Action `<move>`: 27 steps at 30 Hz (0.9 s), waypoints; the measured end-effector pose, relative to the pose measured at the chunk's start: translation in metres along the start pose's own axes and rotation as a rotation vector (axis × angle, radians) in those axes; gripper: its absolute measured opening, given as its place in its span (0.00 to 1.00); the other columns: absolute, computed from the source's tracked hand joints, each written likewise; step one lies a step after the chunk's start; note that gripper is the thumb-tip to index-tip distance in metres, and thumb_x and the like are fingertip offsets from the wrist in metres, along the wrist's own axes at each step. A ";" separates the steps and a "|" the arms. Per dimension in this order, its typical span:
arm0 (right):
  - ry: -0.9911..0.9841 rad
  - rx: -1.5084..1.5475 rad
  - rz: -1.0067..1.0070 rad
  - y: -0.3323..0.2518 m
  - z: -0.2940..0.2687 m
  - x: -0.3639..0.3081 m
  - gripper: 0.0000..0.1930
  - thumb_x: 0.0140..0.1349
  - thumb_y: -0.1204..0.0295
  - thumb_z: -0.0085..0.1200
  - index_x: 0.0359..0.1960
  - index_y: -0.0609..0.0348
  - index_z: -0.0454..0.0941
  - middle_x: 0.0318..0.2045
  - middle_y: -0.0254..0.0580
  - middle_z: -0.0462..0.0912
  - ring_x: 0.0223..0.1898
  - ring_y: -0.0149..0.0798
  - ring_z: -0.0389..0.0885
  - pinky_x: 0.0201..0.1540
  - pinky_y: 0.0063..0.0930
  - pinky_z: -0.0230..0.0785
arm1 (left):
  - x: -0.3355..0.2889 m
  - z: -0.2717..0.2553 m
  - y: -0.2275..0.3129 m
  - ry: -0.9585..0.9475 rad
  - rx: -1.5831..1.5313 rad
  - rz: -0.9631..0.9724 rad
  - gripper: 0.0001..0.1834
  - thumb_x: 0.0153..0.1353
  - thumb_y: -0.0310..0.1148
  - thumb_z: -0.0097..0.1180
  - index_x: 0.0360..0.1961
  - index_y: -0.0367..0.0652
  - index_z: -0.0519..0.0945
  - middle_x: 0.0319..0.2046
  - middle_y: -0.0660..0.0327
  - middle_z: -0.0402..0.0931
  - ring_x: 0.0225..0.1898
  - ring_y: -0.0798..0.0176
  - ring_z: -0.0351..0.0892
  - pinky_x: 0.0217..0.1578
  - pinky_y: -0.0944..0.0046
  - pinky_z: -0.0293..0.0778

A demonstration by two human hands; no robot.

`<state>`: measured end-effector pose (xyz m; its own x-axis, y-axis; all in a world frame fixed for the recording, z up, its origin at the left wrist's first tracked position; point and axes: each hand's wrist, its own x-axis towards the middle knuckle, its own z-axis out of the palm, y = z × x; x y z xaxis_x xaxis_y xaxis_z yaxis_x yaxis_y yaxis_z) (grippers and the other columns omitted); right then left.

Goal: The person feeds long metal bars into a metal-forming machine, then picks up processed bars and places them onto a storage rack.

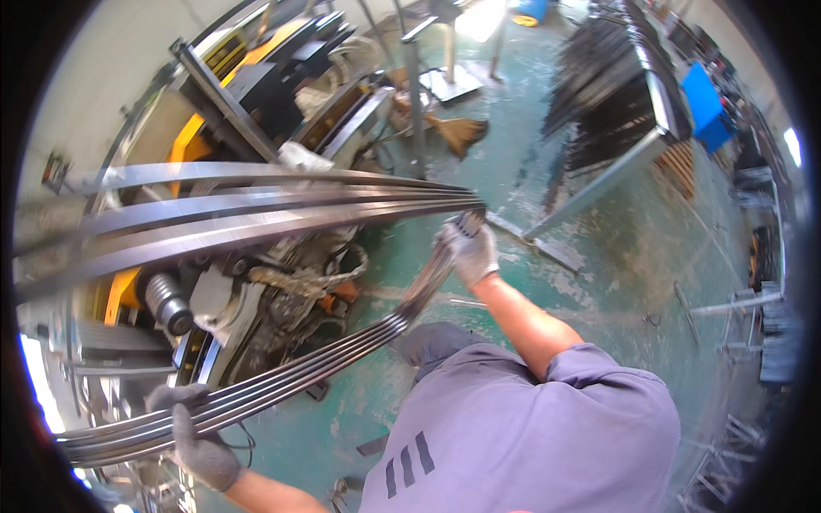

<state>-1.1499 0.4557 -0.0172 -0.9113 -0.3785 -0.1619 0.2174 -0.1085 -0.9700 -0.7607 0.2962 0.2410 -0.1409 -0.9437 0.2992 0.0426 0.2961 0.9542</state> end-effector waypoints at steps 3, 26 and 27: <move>0.322 -0.427 -0.230 -0.058 -0.129 0.020 0.07 0.74 0.74 0.60 0.49 0.61 0.82 0.33 0.33 0.87 0.29 0.28 0.82 0.35 0.29 0.78 | -0.033 0.038 -0.064 -0.043 -0.268 -0.353 0.19 0.64 0.31 0.55 0.54 0.32 0.77 0.41 0.49 0.81 0.45 0.52 0.82 0.52 0.55 0.78; 0.836 -1.564 -0.381 -0.288 -0.756 0.504 0.32 0.75 0.35 0.37 0.60 0.42 0.81 0.51 0.54 0.88 0.52 0.60 0.87 0.55 0.51 0.79 | -0.267 0.518 -0.136 -0.526 -0.400 -1.094 0.20 0.67 0.21 0.57 0.60 0.30 0.75 0.47 0.46 0.85 0.47 0.52 0.88 0.50 0.55 0.84; 0.807 -1.685 -0.309 -0.302 -0.753 0.534 0.33 0.68 0.36 0.52 0.63 0.46 0.80 0.51 0.54 0.89 0.49 0.59 0.88 0.51 0.47 0.82 | -0.269 0.510 -0.137 -0.489 -0.379 -1.081 0.20 0.67 0.21 0.57 0.60 0.30 0.75 0.47 0.46 0.85 0.47 0.52 0.87 0.51 0.55 0.84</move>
<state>-1.9652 0.9790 0.0527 -0.8781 -0.0079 0.4784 -0.0297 0.9988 -0.0379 -1.2331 0.5850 0.0293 -0.6312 -0.4989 -0.5938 -0.0538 -0.7356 0.6753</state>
